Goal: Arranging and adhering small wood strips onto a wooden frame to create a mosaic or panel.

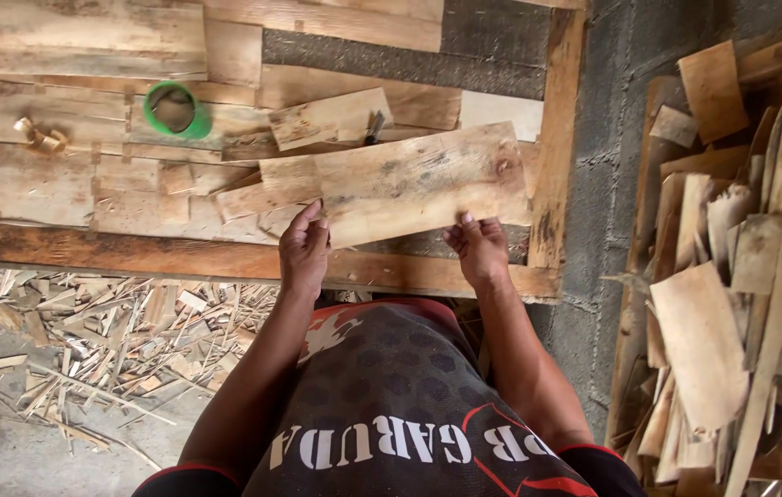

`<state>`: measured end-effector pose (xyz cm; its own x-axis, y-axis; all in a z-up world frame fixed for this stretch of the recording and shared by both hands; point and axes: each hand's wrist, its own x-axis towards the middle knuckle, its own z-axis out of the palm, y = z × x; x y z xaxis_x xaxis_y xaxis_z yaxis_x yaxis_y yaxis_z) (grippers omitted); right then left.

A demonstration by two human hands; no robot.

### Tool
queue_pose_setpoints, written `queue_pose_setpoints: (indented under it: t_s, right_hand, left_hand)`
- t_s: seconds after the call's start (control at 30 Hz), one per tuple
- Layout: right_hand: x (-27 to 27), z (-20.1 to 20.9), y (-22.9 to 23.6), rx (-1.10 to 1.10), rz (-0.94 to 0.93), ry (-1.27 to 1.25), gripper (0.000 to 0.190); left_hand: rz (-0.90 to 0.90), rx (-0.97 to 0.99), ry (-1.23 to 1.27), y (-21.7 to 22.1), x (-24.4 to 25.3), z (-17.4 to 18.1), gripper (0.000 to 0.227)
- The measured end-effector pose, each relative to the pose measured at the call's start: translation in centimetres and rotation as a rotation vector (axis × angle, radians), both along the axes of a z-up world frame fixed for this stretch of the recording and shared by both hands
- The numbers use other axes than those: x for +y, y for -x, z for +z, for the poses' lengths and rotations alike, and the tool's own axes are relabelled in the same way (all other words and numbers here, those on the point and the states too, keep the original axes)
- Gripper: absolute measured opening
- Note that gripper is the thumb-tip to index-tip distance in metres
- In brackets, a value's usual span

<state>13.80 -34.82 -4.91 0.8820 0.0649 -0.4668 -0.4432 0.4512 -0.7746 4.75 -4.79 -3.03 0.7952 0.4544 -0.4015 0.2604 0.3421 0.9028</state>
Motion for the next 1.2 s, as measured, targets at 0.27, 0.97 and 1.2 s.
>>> queue_pose_setpoints:
  t_s: [0.27, 0.97, 1.2]
  right_hand:
    - [-5.0, 2.3, -15.8, 0.032, -0.163, 0.182, 0.013]
    - [-9.1, -7.1, -33.0, 0.193, -0.356, 0.250, 0.012]
    - [-8.3, -4.1, -33.2, 0.239, -0.289, 0.364, 0.015]
  left_hand:
    - [-0.015, 0.134, -0.143, 1.7, -2.9, 1.4, 0.033]
    - [0.115, 0.208, -0.129, 4.3, 2.9, -5.1, 0.030]
    - [0.082, 0.279, -0.159, 2.5, 3.7, -2.6, 0.031]
